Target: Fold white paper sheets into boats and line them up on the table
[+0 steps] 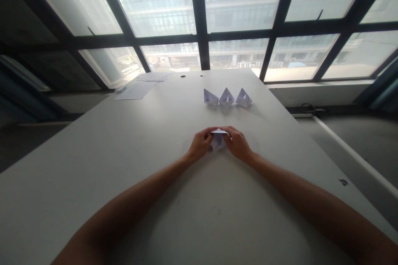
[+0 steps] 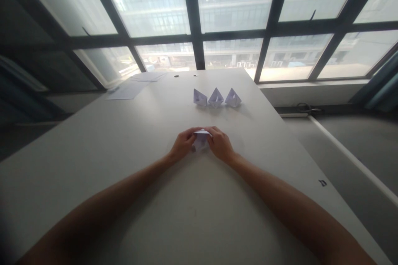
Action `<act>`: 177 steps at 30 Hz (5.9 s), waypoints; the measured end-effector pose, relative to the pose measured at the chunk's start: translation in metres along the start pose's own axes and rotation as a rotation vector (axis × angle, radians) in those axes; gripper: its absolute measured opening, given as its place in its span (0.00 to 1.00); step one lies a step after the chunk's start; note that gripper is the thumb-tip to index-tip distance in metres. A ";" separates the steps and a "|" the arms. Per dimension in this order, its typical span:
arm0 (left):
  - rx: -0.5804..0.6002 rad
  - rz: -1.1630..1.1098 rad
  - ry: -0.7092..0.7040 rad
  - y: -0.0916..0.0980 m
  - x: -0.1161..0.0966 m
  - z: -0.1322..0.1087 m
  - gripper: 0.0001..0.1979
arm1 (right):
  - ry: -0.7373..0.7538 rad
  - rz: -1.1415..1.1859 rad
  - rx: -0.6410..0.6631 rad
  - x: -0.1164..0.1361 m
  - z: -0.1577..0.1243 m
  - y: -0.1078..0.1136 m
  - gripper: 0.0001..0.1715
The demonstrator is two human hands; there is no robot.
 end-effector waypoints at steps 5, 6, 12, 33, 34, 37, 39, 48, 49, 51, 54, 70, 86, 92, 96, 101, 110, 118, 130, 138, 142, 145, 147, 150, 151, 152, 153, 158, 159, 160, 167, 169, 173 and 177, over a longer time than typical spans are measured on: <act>0.116 -0.491 0.259 -0.005 0.006 0.000 0.20 | 0.031 -0.032 0.031 0.002 0.000 0.001 0.23; 0.142 -0.569 0.299 -0.005 0.006 -0.001 0.21 | 0.055 -0.031 0.036 0.003 0.000 0.000 0.24; 0.253 -0.778 0.398 -0.001 0.004 -0.001 0.22 | 0.121 -0.140 0.123 0.009 -0.002 0.001 0.34; 0.371 -0.197 0.151 0.000 -0.008 -0.003 0.24 | -0.261 0.381 0.058 -0.009 0.004 -0.006 0.21; 0.401 -0.191 0.156 0.000 -0.008 -0.003 0.24 | -0.263 0.384 0.064 -0.008 0.004 -0.007 0.22; 0.454 -0.190 0.176 -0.001 -0.007 -0.003 0.23 | -0.278 0.389 0.056 -0.008 0.003 -0.007 0.23; 0.451 -0.227 0.183 -0.001 -0.008 -0.002 0.23 | -0.289 0.382 0.003 -0.008 0.004 -0.006 0.22; 0.442 -0.277 0.217 -0.002 -0.010 -0.002 0.22 | -0.317 0.361 -0.145 -0.013 0.006 0.000 0.21; 0.428 -0.268 0.226 -0.002 -0.010 -0.003 0.22 | -0.309 0.368 -0.123 -0.013 0.006 0.000 0.20; 0.390 -0.263 0.247 -0.003 -0.009 -0.004 0.21 | -0.277 0.368 -0.049 -0.010 0.007 -0.001 0.17; 0.299 -0.287 0.236 -0.002 -0.009 -0.005 0.22 | -0.273 0.370 0.059 -0.007 0.007 -0.002 0.14; 0.412 -0.164 0.119 0.001 -0.008 -0.002 0.24 | -0.258 0.453 0.153 -0.005 0.006 -0.007 0.21; 0.359 -0.147 0.111 -0.001 -0.007 0.000 0.27 | -0.336 0.487 0.266 -0.014 0.005 -0.011 0.29; 0.314 -0.203 0.136 0.001 -0.008 -0.001 0.26 | -0.343 0.471 0.209 -0.016 0.004 -0.012 0.28; 0.257 -0.228 0.177 0.002 -0.008 -0.003 0.25 | -0.339 0.452 0.182 -0.012 0.005 -0.010 0.27; 0.118 -0.331 0.267 0.002 -0.003 -0.003 0.22 | -0.359 0.438 0.091 -0.010 0.007 -0.005 0.27; -0.241 -0.680 0.378 0.005 0.028 0.008 0.22 | -0.463 0.535 -0.274 -0.027 0.006 0.004 0.26; -0.377 -0.761 0.388 0.008 0.035 0.010 0.08 | -0.463 0.562 -0.443 -0.031 0.007 0.011 0.26; -0.150 -0.943 0.309 0.006 0.024 0.012 0.22 | -0.387 0.612 -0.261 -0.021 0.006 0.007 0.22; -0.042 -0.860 0.300 0.002 0.020 0.006 0.20 | -0.279 0.442 0.162 -0.012 0.005 -0.005 0.22; 0.091 -0.744 0.269 -0.006 0.013 -0.001 0.22 | -0.221 0.380 0.231 -0.006 0.004 -0.006 0.27; 0.113 -0.738 0.276 -0.008 0.011 -0.003 0.21 | -0.219 0.386 0.221 -0.004 0.003 -0.008 0.28; 0.122 -0.748 0.291 -0.009 0.012 -0.002 0.21 | -0.242 0.398 0.212 -0.005 0.002 -0.009 0.28; 0.116 -0.725 0.307 -0.009 0.014 -0.002 0.21 | -0.268 0.395 0.208 -0.006 0.002 -0.010 0.28; 0.108 -0.715 0.312 -0.009 0.014 -0.002 0.20 | -0.269 0.391 0.214 -0.006 0.002 -0.011 0.28; 0.100 -0.710 0.318 -0.010 0.015 -0.002 0.20 | -0.270 0.389 0.225 -0.005 0.002 -0.011 0.27; 0.092 -0.713 0.323 -0.010 0.014 -0.003 0.19 | -0.271 0.388 0.241 -0.005 0.002 -0.011 0.27; 0.043 -0.791 0.355 -0.006 0.013 -0.002 0.18 | -0.291 0.368 0.322 -0.003 0.002 -0.011 0.22; 0.020 -0.801 0.364 -0.004 0.013 -0.001 0.18 | -0.300 0.364 0.335 -0.003 0.001 -0.011 0.22; -0.010 -0.809 0.370 -0.001 0.014 0.001 0.18 | -0.312 0.362 0.347 -0.003 0.001 -0.012 0.21; -0.208 -0.893 0.342 0.016 0.022 0.016 0.18 | -0.366 0.368 0.424 -0.002 0.001 -0.011 0.18; -0.262 -0.928 0.332 0.020 0.024 0.018 0.16 | -0.373 0.365 0.443 -0.002 0.000 -0.010 0.18; -0.252 -1.003 0.334 0.024 0.021 0.017 0.19 | -0.392 0.404 0.415 -0.003 -0.002 -0.009 0.19; 0.180 -0.962 0.353 0.003 0.011 0.006 0.28 | -0.399 0.482 0.249 -0.005 0.001 -0.008 0.23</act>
Point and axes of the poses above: each hand's wrist, its own z-axis towards the middle knuckle, its own y-axis out of the back of the hand, x = y × z, the point moved 3 cm from there along z, towards the middle knuckle, and after that the axes turned 6 degrees about z, right-handed, at the moved point
